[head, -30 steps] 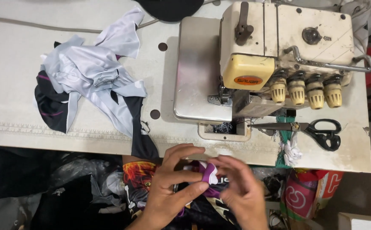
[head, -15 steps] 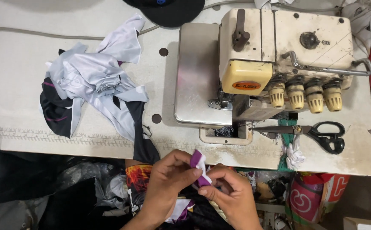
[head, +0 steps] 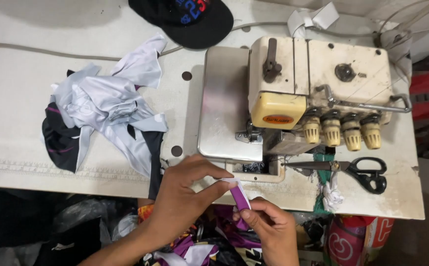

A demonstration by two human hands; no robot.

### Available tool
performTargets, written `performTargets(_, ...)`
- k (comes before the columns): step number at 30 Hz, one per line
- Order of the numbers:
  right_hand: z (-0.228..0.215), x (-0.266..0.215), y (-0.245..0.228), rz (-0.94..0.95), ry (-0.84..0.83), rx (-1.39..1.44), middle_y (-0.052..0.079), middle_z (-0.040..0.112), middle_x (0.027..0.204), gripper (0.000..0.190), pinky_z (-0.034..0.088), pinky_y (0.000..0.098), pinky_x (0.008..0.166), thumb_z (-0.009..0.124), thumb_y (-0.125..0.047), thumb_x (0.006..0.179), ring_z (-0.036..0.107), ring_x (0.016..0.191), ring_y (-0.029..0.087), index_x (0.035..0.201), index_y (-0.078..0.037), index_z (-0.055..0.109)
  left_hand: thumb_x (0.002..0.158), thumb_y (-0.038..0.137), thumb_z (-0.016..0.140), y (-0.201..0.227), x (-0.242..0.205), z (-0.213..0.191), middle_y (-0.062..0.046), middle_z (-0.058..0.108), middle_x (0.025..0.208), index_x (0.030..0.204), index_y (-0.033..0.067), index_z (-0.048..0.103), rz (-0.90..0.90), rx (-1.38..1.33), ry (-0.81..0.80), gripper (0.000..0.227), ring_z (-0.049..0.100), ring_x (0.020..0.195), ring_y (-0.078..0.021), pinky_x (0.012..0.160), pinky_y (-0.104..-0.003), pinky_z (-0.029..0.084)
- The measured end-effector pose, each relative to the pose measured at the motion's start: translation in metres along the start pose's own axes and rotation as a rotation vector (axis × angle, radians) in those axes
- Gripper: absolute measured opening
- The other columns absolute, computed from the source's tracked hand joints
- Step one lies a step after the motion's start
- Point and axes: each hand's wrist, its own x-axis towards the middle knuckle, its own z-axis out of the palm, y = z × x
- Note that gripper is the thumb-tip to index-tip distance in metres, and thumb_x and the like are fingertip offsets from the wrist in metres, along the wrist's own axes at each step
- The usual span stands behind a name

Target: The person is using an industrial overlock machine (serger) to finish the edges of fabric pieces for a garment.

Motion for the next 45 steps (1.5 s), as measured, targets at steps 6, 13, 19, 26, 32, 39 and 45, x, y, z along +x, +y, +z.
performTargets(6, 0.009, 0.013, -0.006, 0.01, 0.116, 0.171, 0.023, 0.08, 0.075, 0.04, 0.068, 0.0454, 0.066, 0.08, 0.002, 0.083, 0.08, 0.066, 0.036, 0.122, 0.005, 0.071, 0.092, 0.018, 0.081, -0.026, 0.045, 0.023, 0.005, 0.069, 0.087, 0.092, 0.0152, 0.081, 0.561, 0.528, 0.071, 0.003, 0.052, 0.089, -0.02, 0.077, -0.039, 0.036)
performTargets(13, 0.006, 0.019, -0.002, -0.126, 0.005, 0.051, 0.016, 0.083, 0.078, 0.056, 0.075, 0.0389, 0.06, 0.08, -0.003, 0.084, 0.085, 0.065, 0.029, 0.138, -0.002, 0.065, 0.095, 0.025, 0.079, -0.028, 0.056, 0.025, -0.003, 0.063, 0.102, 0.104, 0.0191, 0.074, 0.572, 0.648, -0.036, 0.013, 0.052, 0.096, -0.0256, 0.077, -0.041, 0.038)
performTargets(19, 0.003, 0.023, -0.005, -0.129, 0.01, 0.012, 0.016, 0.085, 0.083, 0.045, 0.077, 0.0382, 0.064, 0.082, -0.005, 0.083, 0.087, 0.071, 0.028, 0.127, 0.0, 0.074, 0.097, 0.025, 0.082, -0.031, 0.062, 0.022, -0.004, 0.063, 0.111, 0.107, 0.0196, 0.074, 0.701, 0.668, -0.01, 0.014, 0.051, 0.096, -0.0276, 0.075, -0.042, 0.036)
performTargets(26, 0.003, 0.035, -0.009, -0.184, 0.066, -0.007, 0.014, 0.081, 0.085, 0.034, 0.073, 0.0331, 0.072, 0.082, -0.008, 0.085, 0.087, 0.075, 0.025, 0.118, 0.0, 0.08, 0.101, 0.019, 0.076, -0.031, 0.072, 0.031, -0.003, 0.062, 0.102, 0.098, 0.0149, 0.067, 0.695, 0.648, 0.076, 0.01, 0.05, 0.09, -0.0242, 0.076, -0.039, 0.033)
performTargets(32, 0.006, 0.041, -0.01, -0.198, 0.065, 0.099, 0.019, 0.082, 0.075, 0.029, 0.069, 0.0343, 0.062, 0.08, -0.003, 0.086, 0.081, 0.062, 0.028, 0.114, 0.003, 0.077, 0.096, 0.02, 0.086, -0.038, 0.074, 0.035, -0.002, 0.061, 0.103, 0.101, 0.0168, 0.067, 0.729, 0.683, 0.122, 0.02, 0.049, 0.09, -0.0248, 0.075, -0.04, 0.034)
performTargets(39, 0.01, 0.043, -0.012, -0.125, 0.133, 0.076, 0.021, 0.086, 0.079, 0.027, 0.071, 0.0363, 0.066, 0.082, -0.004, 0.084, 0.084, 0.065, 0.029, 0.11, 0.004, 0.08, 0.094, 0.022, 0.088, -0.042, 0.076, 0.038, 0.0, 0.066, 0.099, 0.097, 0.0167, 0.073, 0.754, 0.636, 0.189, 0.017, 0.052, 0.089, -0.0246, 0.073, -0.04, 0.033)
performTargets(45, 0.011, 0.044, -0.014, -0.1, 0.157, 0.06, 0.022, 0.085, 0.077, 0.025, 0.068, 0.0358, 0.066, 0.082, -0.005, 0.084, 0.084, 0.066, 0.03, 0.107, 0.004, 0.08, 0.093, 0.025, 0.091, -0.042, 0.076, 0.039, -0.001, 0.066, 0.1, 0.1, 0.0146, 0.072, 0.769, 0.652, 0.227, 0.023, 0.053, 0.088, -0.0248, 0.074, -0.04, 0.033)
